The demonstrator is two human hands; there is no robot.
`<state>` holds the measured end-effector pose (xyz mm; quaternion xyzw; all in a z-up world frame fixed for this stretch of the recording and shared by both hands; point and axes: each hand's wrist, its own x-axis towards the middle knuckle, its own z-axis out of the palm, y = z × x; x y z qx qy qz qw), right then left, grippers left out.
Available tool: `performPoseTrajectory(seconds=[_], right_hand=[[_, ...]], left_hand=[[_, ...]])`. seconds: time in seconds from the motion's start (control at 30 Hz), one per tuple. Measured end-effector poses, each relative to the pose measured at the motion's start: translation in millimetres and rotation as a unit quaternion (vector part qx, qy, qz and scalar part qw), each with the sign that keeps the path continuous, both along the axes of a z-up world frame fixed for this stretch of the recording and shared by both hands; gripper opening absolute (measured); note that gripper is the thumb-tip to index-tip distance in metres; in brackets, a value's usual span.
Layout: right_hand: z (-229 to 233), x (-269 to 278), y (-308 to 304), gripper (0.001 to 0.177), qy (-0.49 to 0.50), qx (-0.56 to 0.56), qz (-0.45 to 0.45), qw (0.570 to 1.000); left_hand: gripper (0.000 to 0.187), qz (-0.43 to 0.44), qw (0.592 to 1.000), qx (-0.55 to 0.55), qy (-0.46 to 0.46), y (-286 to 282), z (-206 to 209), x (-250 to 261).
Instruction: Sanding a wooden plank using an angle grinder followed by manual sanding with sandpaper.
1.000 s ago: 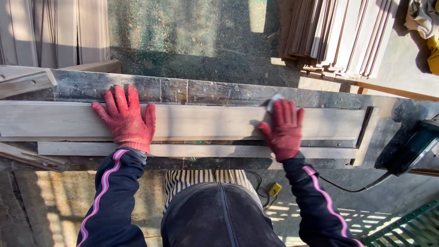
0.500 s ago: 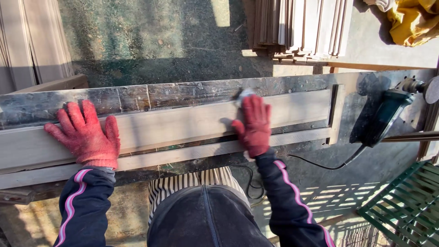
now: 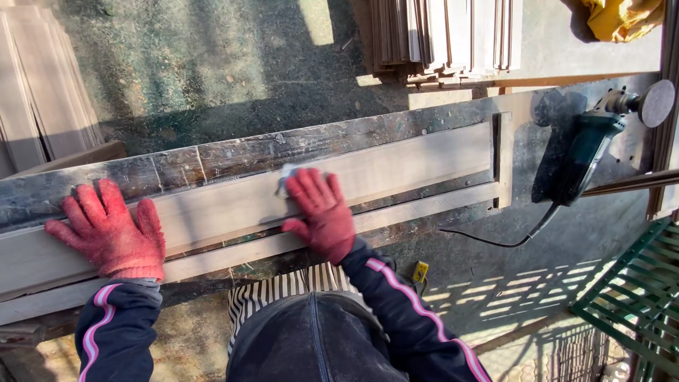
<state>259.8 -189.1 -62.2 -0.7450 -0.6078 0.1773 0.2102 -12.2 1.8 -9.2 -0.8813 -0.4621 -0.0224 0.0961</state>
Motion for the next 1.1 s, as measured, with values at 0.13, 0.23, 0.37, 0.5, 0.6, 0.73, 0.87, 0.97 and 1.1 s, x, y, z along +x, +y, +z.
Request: performPoseTrajectory(seconds=[0.13,0.23,0.37,0.5,0.6,0.73,0.87,0.97,1.1], right_hand=[[-48,171,-69,0.085,-0.122,-0.077,-0.139,0.980],[-51,254,-100,0.077,-0.122,-0.128,-0.284,0.942],[-51,200,-76,0.091,-0.096,-0.130,-0.326,0.931],[-6,1,-15,0.106,-0.050,-0.025,-0.115,0.992],[-10,-27,-29,0.094,-0.013,0.009,-0.003,1.000],[-24,106,-100,0.084,-0.086,-0.050,-0.158,0.982],[-27,149,-110,0.092,-0.092,-0.142,-0.344,0.923],[-23,63,-88,0.096,-0.100,-0.085,-0.279,0.951],[-33,46,-106,0.086,-0.185,-0.076,-0.113,0.973]], left_hand=[[0.057,0.001,1.000,-0.011,-0.013,-4,3,5],[0.058,-0.001,1.000,-0.005,0.002,0,5,3],[0.059,0.008,1.000,-0.018,-0.017,-2,3,5],[0.056,0.004,1.000,-0.003,-0.008,0,-2,-1],[0.063,0.000,1.000,-0.022,-0.018,-3,1,1],[0.057,0.004,0.999,-0.030,-0.013,-2,7,8],[0.059,0.003,1.000,-0.010,-0.003,-2,5,2],[0.062,-0.001,1.000,-0.011,-0.012,1,4,2],[0.059,-0.007,1.000,-0.008,-0.008,-1,6,5]])
